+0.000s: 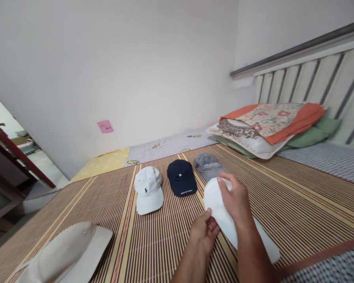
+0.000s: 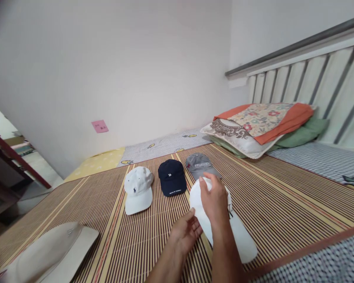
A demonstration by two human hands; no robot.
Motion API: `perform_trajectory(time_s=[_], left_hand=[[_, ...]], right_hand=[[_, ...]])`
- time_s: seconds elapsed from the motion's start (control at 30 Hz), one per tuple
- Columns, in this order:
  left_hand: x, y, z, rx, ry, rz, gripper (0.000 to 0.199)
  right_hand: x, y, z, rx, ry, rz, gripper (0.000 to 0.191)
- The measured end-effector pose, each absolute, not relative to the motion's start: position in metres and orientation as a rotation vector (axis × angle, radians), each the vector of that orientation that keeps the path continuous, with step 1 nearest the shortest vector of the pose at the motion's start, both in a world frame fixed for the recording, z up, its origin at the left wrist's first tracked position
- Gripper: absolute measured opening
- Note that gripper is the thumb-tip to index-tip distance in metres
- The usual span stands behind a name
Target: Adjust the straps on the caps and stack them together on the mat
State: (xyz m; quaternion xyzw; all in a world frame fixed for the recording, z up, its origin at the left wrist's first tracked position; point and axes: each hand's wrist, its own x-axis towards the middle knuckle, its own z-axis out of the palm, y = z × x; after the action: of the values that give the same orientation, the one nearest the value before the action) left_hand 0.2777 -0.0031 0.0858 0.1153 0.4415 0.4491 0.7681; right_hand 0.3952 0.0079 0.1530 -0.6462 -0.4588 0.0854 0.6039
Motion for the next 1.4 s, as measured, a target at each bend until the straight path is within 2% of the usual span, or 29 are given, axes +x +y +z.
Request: perform_trajectory(time_s=[0.07, 0.33, 0.4, 0.53, 0.77, 0.97, 1.2, 1.4], left_hand=[[0.271, -0.006, 0.092, 0.256, 0.903, 1.034, 0.001], [0.171, -0.019, 0.159, 0.741, 0.695, 1.289, 0.044], [0.139, -0.027, 0.179, 0.958, 0.788, 1.255, 0.042], [0.099, -0.045, 0.204, 1.476, 0.892, 1.047, 0.025], [0.097, -0.062, 0.192, 1.471, 1.028, 1.089, 0.016], [0.090, -0.069, 0.185, 1.537, 1.065, 1.066, 0.012], [0.094, -0.080, 0.193, 1.449, 1.093, 1.120, 0.036], [0.100, -0.078, 0.187, 1.422, 1.061, 0.948, 0.043]], right_hand=[[0.394, 0.005, 0.157, -1.476, -1.096, 0.221, 0.046], [0.379, -0.006, 0.177, -1.344, -1.198, 0.352, 0.041], [0.372, -0.008, 0.180, -1.290, -1.215, 0.415, 0.041], [0.358, -0.014, 0.187, -1.143, -1.285, 0.627, 0.041], [0.338, -0.035, 0.205, -1.082, -1.590, 0.707, 0.033], [0.319, -0.048, 0.217, -0.911, -1.875, 0.907, 0.042], [0.304, -0.050, 0.222, -0.860, -1.963, 0.948, 0.020], [0.303, -0.051, 0.219, -0.975, -1.845, 0.865, 0.020]])
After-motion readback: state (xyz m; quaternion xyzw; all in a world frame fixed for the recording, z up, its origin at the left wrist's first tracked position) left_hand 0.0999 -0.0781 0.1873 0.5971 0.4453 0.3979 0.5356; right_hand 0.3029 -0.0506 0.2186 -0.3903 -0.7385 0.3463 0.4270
